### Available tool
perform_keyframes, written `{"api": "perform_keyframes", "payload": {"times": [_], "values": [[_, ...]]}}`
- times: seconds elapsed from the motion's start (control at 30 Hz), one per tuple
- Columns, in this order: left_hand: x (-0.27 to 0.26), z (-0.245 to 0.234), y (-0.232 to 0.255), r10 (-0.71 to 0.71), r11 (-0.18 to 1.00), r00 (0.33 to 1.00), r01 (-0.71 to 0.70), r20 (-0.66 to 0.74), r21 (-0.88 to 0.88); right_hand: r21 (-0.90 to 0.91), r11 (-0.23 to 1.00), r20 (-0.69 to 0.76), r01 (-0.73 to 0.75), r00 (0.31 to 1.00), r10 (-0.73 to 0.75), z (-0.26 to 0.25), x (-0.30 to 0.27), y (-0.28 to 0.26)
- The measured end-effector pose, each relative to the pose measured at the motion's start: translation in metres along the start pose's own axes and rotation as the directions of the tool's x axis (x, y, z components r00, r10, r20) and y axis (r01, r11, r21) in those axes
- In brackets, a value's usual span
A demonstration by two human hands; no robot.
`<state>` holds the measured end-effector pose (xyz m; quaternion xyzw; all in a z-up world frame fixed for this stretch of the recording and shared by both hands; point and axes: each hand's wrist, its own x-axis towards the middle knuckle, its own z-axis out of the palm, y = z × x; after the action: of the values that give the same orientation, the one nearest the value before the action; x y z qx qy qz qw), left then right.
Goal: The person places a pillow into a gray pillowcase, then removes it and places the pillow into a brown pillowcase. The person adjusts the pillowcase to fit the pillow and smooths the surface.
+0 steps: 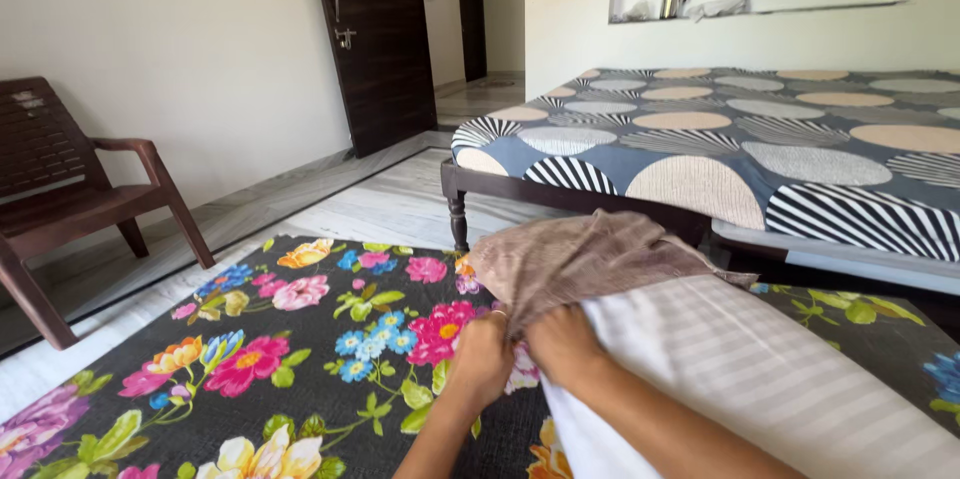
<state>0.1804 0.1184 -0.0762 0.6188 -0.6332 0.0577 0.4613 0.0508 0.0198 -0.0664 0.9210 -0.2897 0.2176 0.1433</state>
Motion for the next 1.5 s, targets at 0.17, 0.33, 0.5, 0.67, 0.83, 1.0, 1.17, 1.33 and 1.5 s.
{"api": "perform_keyframes", "payload": {"times": [0.17,0.33,0.5,0.67,0.83,1.0,1.17,1.33,1.5], "values": [[0.014,-0.044,0.057,0.299,0.951,0.931,-0.272,0.21,-0.148,0.154,0.985,-0.074,-0.082,0.993,0.094,0.011,0.052,0.037],[-0.006,-0.057,0.079,0.275,0.96,0.929,-0.252,0.246,-0.122,0.208,0.969,0.051,-0.131,0.991,0.123,0.015,0.09,0.047],[-0.039,-0.049,0.038,0.157,0.958,0.87,-0.25,0.468,0.142,0.221,0.966,0.196,-0.133,0.977,0.089,-0.007,0.088,0.037],[-0.048,-0.045,0.024,0.129,0.985,0.936,-0.16,0.327,0.068,0.375,0.927,0.484,0.009,0.851,-0.204,-0.068,0.022,0.011],[-0.017,-0.028,0.049,0.17,0.952,0.935,-0.238,0.311,0.195,0.599,0.764,0.496,-0.242,0.861,-0.116,-0.07,-0.057,0.11],[0.031,0.037,0.089,0.202,0.953,0.958,-0.24,0.204,0.182,0.45,0.662,0.501,-0.599,0.783,0.368,-0.003,-0.075,0.246],[0.089,0.093,0.128,0.109,0.885,0.938,-0.243,0.33,0.398,0.454,0.493,0.571,-0.742,0.667,0.478,0.019,-0.054,0.263],[0.118,0.154,0.113,0.081,0.838,0.962,-0.208,0.261,0.504,0.63,0.323,0.498,-0.706,0.687,0.529,-0.014,-0.052,0.227],[0.181,0.21,0.08,0.065,0.868,0.975,-0.16,0.212,0.47,0.777,0.395,0.31,-0.49,0.844,0.437,-0.035,-0.047,0.204]]}}
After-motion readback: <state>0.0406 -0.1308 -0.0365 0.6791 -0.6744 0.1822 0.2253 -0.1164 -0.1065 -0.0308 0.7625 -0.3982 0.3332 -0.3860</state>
